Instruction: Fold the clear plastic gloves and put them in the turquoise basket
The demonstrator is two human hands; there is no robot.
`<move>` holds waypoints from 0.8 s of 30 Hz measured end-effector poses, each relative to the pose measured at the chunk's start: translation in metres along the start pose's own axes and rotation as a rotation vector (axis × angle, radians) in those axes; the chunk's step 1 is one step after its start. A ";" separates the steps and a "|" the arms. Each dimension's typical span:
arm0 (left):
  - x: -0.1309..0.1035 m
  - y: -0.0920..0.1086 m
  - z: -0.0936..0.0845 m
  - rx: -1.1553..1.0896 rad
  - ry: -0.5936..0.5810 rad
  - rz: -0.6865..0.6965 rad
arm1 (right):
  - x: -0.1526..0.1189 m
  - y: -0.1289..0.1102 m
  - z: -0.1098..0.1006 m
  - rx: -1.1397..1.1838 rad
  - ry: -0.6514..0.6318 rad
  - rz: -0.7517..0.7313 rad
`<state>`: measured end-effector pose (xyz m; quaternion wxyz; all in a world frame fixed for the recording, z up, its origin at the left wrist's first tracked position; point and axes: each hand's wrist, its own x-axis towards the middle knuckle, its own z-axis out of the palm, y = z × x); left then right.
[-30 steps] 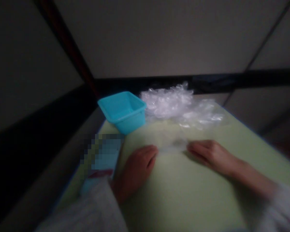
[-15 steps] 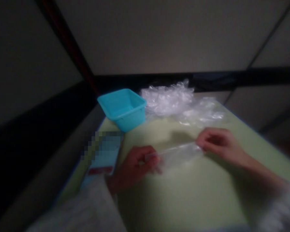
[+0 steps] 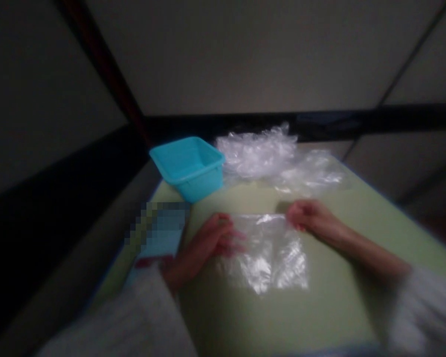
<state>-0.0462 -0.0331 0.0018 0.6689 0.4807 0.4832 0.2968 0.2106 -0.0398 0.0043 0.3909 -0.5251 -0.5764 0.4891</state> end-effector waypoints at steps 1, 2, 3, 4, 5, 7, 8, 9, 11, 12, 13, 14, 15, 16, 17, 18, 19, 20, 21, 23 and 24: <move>0.001 0.001 0.000 0.017 0.041 0.013 | 0.002 0.002 0.000 0.002 0.018 0.004; 0.002 0.001 0.000 0.038 0.096 0.040 | 0.003 0.004 -0.001 0.010 0.042 0.008; 0.003 0.001 -0.001 0.064 0.154 0.083 | 0.004 0.006 -0.002 0.028 0.077 0.010; 0.005 0.001 -0.002 0.092 0.215 0.139 | 0.006 0.007 -0.004 0.060 0.120 0.016; 0.006 0.001 -0.003 0.115 0.276 0.204 | 0.007 0.009 -0.005 0.099 0.164 0.028; 0.009 0.000 -0.005 0.130 0.376 0.341 | 0.009 0.013 -0.009 0.172 0.237 0.054; 0.009 -0.001 -0.006 0.121 0.407 0.398 | 0.010 0.014 -0.010 0.195 0.259 0.064; 0.010 -0.001 -0.007 0.109 0.422 0.438 | 0.010 0.014 -0.011 0.204 0.257 0.078; 0.009 -0.002 -0.008 0.097 0.407 0.471 | 0.006 0.012 -0.010 0.188 0.163 0.137; 0.009 -0.002 -0.007 0.104 0.392 0.475 | 0.003 0.010 -0.009 0.167 0.081 0.185; 0.008 -0.002 -0.007 0.115 0.379 0.477 | -0.002 0.006 -0.009 0.138 -0.029 0.243; 0.008 -0.002 -0.007 0.127 0.366 0.478 | -0.007 0.002 -0.008 0.103 -0.154 0.300; 0.008 -0.003 -0.007 0.140 0.356 0.480 | -0.013 -0.002 -0.008 0.066 -0.300 0.357; 0.009 -0.003 -0.007 0.151 0.349 0.483 | -0.018 -0.007 -0.008 0.029 -0.460 0.411; 0.009 -0.004 -0.007 0.167 0.338 0.487 | -0.024 -0.012 -0.010 -0.005 -0.632 0.467; 0.009 -0.005 -0.007 0.185 0.323 0.492 | -0.028 -0.017 -0.013 -0.043 -0.794 0.526; 0.009 -0.005 -0.007 0.204 0.302 0.498 | -0.031 -0.021 -0.017 -0.090 -0.912 0.568; 0.008 -0.006 -0.006 0.222 0.280 0.505 | -0.033 -0.024 -0.021 -0.136 -0.962 0.580; 0.007 -0.006 -0.005 0.242 0.258 0.511 | -0.033 -0.027 -0.025 -0.189 -0.955 0.550; 0.002 -0.006 0.000 0.305 0.224 0.516 | -0.029 -0.028 -0.032 -0.299 -0.785 0.379; 0.000 -0.005 0.003 0.348 0.216 0.516 | -0.026 -0.027 -0.033 -0.353 -0.639 0.238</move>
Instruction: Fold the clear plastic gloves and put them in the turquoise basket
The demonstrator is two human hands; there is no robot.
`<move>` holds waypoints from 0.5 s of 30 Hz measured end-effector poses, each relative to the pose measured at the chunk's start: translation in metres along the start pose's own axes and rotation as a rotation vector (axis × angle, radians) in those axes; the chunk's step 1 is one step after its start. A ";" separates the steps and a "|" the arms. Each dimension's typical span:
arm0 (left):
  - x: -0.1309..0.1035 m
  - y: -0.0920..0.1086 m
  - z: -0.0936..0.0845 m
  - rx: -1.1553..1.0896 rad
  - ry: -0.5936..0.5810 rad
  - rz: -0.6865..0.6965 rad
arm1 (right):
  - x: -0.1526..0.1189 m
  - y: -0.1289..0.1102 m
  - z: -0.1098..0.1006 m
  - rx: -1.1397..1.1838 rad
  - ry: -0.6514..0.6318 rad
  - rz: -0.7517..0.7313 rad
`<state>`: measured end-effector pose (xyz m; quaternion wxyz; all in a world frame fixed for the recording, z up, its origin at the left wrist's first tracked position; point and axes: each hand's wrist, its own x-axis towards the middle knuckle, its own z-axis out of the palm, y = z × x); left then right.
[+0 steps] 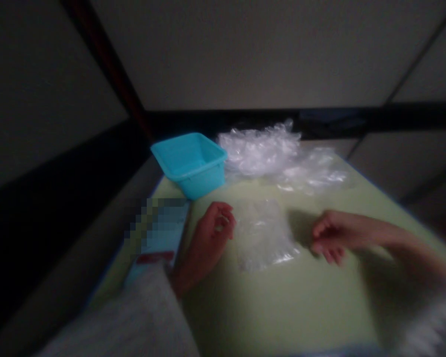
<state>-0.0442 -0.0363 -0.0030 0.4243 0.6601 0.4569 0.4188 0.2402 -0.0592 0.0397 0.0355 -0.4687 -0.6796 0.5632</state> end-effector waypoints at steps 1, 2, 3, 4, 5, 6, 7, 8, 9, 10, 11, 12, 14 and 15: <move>-0.002 0.003 0.002 0.045 -0.017 0.008 | 0.003 0.001 -0.002 -0.079 0.194 -0.096; -0.005 0.005 0.003 0.091 -0.034 0.017 | 0.008 0.003 -0.003 -0.164 0.373 -0.179; -0.007 0.007 0.005 0.129 -0.052 0.027 | 0.013 0.004 -0.002 -0.247 0.512 -0.245; -0.008 0.008 0.006 0.156 -0.066 0.035 | 0.018 0.006 -0.001 -0.332 0.598 -0.305; -0.009 0.010 0.006 0.173 -0.079 0.039 | 0.023 0.008 0.000 -0.417 0.634 -0.358; -0.010 0.010 0.007 0.186 -0.089 0.042 | 0.027 0.011 0.002 -0.504 0.629 -0.409; -0.010 0.011 0.007 0.195 -0.096 0.043 | 0.032 0.014 0.003 -0.592 0.596 -0.457; -0.010 0.011 0.007 0.202 -0.098 0.043 | 0.036 0.017 0.005 -0.677 0.556 -0.496; -0.010 0.011 0.006 0.209 -0.097 0.042 | 0.040 0.021 0.006 -0.751 0.518 -0.519; -0.010 0.010 0.006 0.216 -0.093 0.041 | 0.043 0.024 0.007 -0.811 0.487 -0.531; -0.009 0.010 0.006 0.222 -0.089 0.039 | 0.046 0.027 0.008 -0.857 0.463 -0.532; -0.009 0.010 0.006 0.223 -0.086 0.040 | 0.048 0.029 0.009 -0.890 0.444 -0.528; -0.008 0.009 0.005 0.220 -0.088 0.046 | 0.052 0.032 0.010 -0.930 0.419 -0.513; -0.008 0.009 0.005 0.217 -0.092 0.049 | 0.053 0.033 0.011 -0.943 0.410 -0.506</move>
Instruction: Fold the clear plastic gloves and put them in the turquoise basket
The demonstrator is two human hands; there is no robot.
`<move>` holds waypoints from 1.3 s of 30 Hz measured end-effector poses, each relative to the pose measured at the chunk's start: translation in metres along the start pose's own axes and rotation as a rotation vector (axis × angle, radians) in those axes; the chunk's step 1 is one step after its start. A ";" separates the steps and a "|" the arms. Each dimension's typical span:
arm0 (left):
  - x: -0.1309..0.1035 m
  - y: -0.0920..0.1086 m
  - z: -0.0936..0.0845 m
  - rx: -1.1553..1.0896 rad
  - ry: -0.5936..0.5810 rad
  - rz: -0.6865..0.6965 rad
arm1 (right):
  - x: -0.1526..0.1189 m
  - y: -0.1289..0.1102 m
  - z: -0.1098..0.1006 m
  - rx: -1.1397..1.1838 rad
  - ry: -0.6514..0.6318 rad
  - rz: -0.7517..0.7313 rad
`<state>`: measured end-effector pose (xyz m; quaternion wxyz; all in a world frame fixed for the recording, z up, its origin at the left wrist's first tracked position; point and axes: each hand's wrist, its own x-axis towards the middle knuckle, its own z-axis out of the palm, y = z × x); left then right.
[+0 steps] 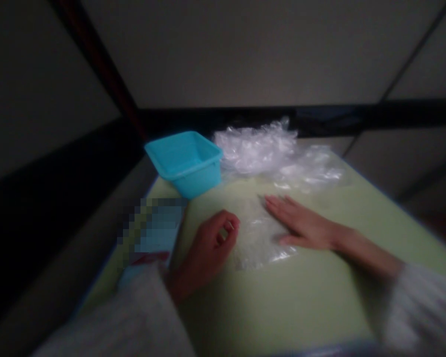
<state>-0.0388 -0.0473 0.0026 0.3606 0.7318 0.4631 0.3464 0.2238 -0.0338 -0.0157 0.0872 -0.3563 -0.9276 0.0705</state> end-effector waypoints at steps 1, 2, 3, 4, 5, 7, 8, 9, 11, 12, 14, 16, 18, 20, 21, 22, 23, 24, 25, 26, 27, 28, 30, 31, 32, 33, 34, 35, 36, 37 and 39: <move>0.000 0.000 0.000 -0.002 -0.004 0.000 | 0.000 0.000 0.001 -0.008 -0.013 -0.001; 0.000 0.000 0.000 -0.003 -0.007 -0.004 | 0.001 -0.001 0.001 -0.013 -0.026 -0.003; 0.000 0.000 0.000 -0.003 -0.008 -0.013 | 0.001 -0.001 0.001 -0.017 -0.040 -0.004; 0.000 0.000 0.000 -0.003 -0.007 -0.023 | 0.001 -0.002 0.001 -0.021 -0.053 -0.003; 0.000 0.000 0.000 -0.004 -0.007 -0.031 | 0.001 -0.002 0.001 -0.024 -0.066 0.001; 0.000 0.001 0.000 -0.010 -0.006 -0.036 | 0.001 -0.003 0.001 -0.031 -0.084 0.011; 0.000 0.001 0.000 -0.013 -0.005 -0.034 | 0.001 -0.003 0.001 -0.033 -0.089 0.016; 0.000 0.001 0.000 -0.014 -0.004 -0.032 | 0.001 -0.003 0.001 -0.034 -0.091 0.020; 0.000 0.000 0.000 -0.013 0.001 -0.031 | 0.001 -0.003 0.002 -0.032 -0.091 0.023; 0.000 0.000 0.000 -0.013 0.005 -0.030 | 0.001 -0.003 0.002 -0.032 -0.091 0.024; 0.001 -0.001 -0.001 -0.015 0.011 -0.033 | 0.001 -0.003 0.003 -0.032 -0.098 0.026; 0.002 -0.001 -0.001 -0.017 0.021 -0.034 | 0.001 -0.003 0.004 -0.033 -0.099 0.030; 0.002 -0.002 -0.002 -0.019 0.025 -0.031 | 0.000 -0.004 0.004 -0.037 -0.093 0.036; 0.002 -0.002 -0.001 -0.018 0.031 -0.026 | -0.001 -0.006 0.003 -0.044 -0.096 0.044; 0.002 -0.002 -0.001 -0.015 0.033 -0.023 | -0.002 -0.008 0.003 -0.046 -0.101 0.048; 0.002 -0.002 -0.001 -0.010 0.037 -0.022 | -0.002 -0.010 0.002 -0.046 -0.105 0.050; 0.002 -0.002 0.000 -0.004 0.040 -0.021 | -0.003 -0.013 0.002 -0.046 -0.106 0.052; 0.002 -0.002 0.000 0.002 0.041 -0.019 | -0.004 -0.015 0.002 -0.046 -0.102 0.054; 0.002 -0.002 0.000 0.008 0.039 -0.015 | -0.005 -0.018 0.002 -0.047 -0.096 0.057; 0.002 -0.003 0.000 0.014 0.035 -0.010 | -0.006 -0.021 0.003 -0.052 -0.091 0.062; 0.002 -0.003 -0.001 0.024 0.031 -0.006 | -0.007 -0.024 0.003 -0.058 -0.088 0.068; 0.002 -0.004 -0.001 0.045 0.030 -0.001 | -0.008 -0.027 0.004 -0.064 -0.088 0.074; 0.002 -0.005 -0.003 0.133 0.039 0.041 | -0.008 -0.032 0.004 -0.071 -0.091 0.079; 0.001 -0.005 -0.003 0.204 0.042 0.084 | -0.008 -0.033 0.003 -0.070 -0.094 0.077; 0.000 -0.004 -0.003 0.286 0.040 0.141 | -0.008 -0.034 0.003 -0.068 -0.095 0.074; -0.001 -0.003 -0.002 0.371 0.024 0.204 | -0.007 -0.034 0.002 -0.067 -0.091 0.073; -0.003 -0.002 0.000 0.448 -0.005 0.268 | -0.006 -0.034 0.001 -0.071 -0.082 0.074; -0.004 0.000 0.003 0.511 -0.044 0.325 | -0.005 -0.034 0.000 -0.078 -0.068 0.078; -0.005 0.001 0.007 0.557 -0.092 0.371 | -0.004 -0.034 0.000 -0.089 -0.048 0.082; -0.005 0.003 0.011 0.587 -0.134 0.411 | -0.003 -0.034 0.001 -0.101 -0.024 0.085; -0.005 0.004 0.021 0.628 -0.200 0.458 | -0.001 -0.034 0.005 -0.122 0.016 0.083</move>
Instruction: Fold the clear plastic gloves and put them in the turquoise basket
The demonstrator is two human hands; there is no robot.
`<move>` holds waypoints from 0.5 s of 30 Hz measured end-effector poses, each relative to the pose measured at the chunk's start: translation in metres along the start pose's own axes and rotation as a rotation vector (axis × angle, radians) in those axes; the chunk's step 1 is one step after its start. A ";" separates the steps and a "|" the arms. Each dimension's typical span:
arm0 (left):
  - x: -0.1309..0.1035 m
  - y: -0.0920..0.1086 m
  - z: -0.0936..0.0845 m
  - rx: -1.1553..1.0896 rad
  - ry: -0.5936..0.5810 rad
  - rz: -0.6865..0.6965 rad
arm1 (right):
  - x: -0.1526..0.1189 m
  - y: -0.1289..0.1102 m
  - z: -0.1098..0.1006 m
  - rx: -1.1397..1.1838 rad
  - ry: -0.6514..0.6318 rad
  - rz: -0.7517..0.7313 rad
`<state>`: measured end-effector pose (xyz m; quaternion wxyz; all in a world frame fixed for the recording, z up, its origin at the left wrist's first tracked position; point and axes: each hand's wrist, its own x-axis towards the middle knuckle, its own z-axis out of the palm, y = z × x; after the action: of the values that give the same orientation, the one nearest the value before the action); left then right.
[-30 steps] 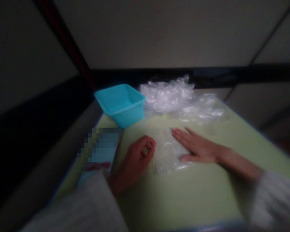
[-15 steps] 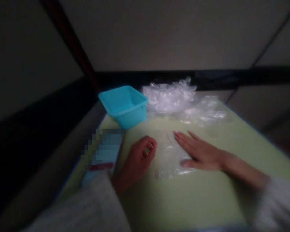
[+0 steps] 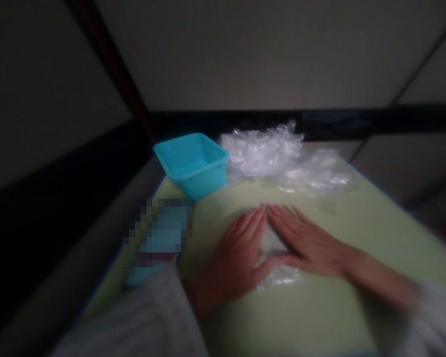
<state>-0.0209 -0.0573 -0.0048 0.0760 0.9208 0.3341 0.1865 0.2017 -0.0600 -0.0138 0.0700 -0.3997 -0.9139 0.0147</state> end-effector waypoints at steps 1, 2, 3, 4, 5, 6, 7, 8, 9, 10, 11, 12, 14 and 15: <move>0.002 0.002 0.003 0.015 -0.020 0.007 | 0.000 -0.001 0.002 -0.008 0.015 0.000; 0.005 0.003 0.007 0.027 -0.040 0.004 | 0.001 -0.001 0.005 -0.014 0.025 -0.001; 0.007 0.003 0.010 0.036 -0.060 -0.006 | 0.001 -0.001 0.007 -0.018 0.029 -0.004; 0.009 0.003 0.012 0.042 -0.077 -0.018 | 0.001 -0.002 0.008 -0.019 0.028 -0.010; 0.010 0.002 0.015 0.046 -0.091 -0.028 | 0.001 -0.002 0.010 -0.016 0.024 -0.016; 0.011 0.000 0.017 0.048 -0.101 -0.032 | 0.002 -0.002 0.011 -0.011 0.016 -0.022; 0.011 -0.001 0.019 0.050 -0.109 -0.029 | 0.002 -0.001 0.012 -0.006 0.008 -0.024; 0.011 -0.003 0.020 0.053 -0.114 -0.021 | 0.002 -0.001 0.012 -0.002 0.000 -0.023; 0.010 -0.004 0.022 0.057 -0.116 -0.011 | 0.002 -0.001 0.012 0.000 -0.007 -0.019; 0.009 -0.006 0.023 0.062 -0.116 -0.001 | 0.002 -0.001 0.012 -0.001 -0.015 -0.016; 0.008 -0.006 0.024 0.067 -0.115 0.006 | 0.002 0.000 0.012 -0.003 -0.022 -0.013; 0.008 -0.007 0.025 0.073 -0.110 0.008 | 0.002 0.000 0.012 -0.003 -0.027 -0.012; 0.006 -0.007 0.025 0.082 -0.099 0.002 | 0.002 0.000 0.012 0.000 -0.028 -0.013; 0.006 -0.007 0.025 0.083 -0.096 -0.003 | 0.002 0.000 0.012 0.004 -0.024 -0.012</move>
<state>-0.0109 -0.0484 -0.0278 0.0540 0.9305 0.3391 0.1279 0.1990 -0.0585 -0.0256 0.0601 -0.3938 -0.9170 0.0208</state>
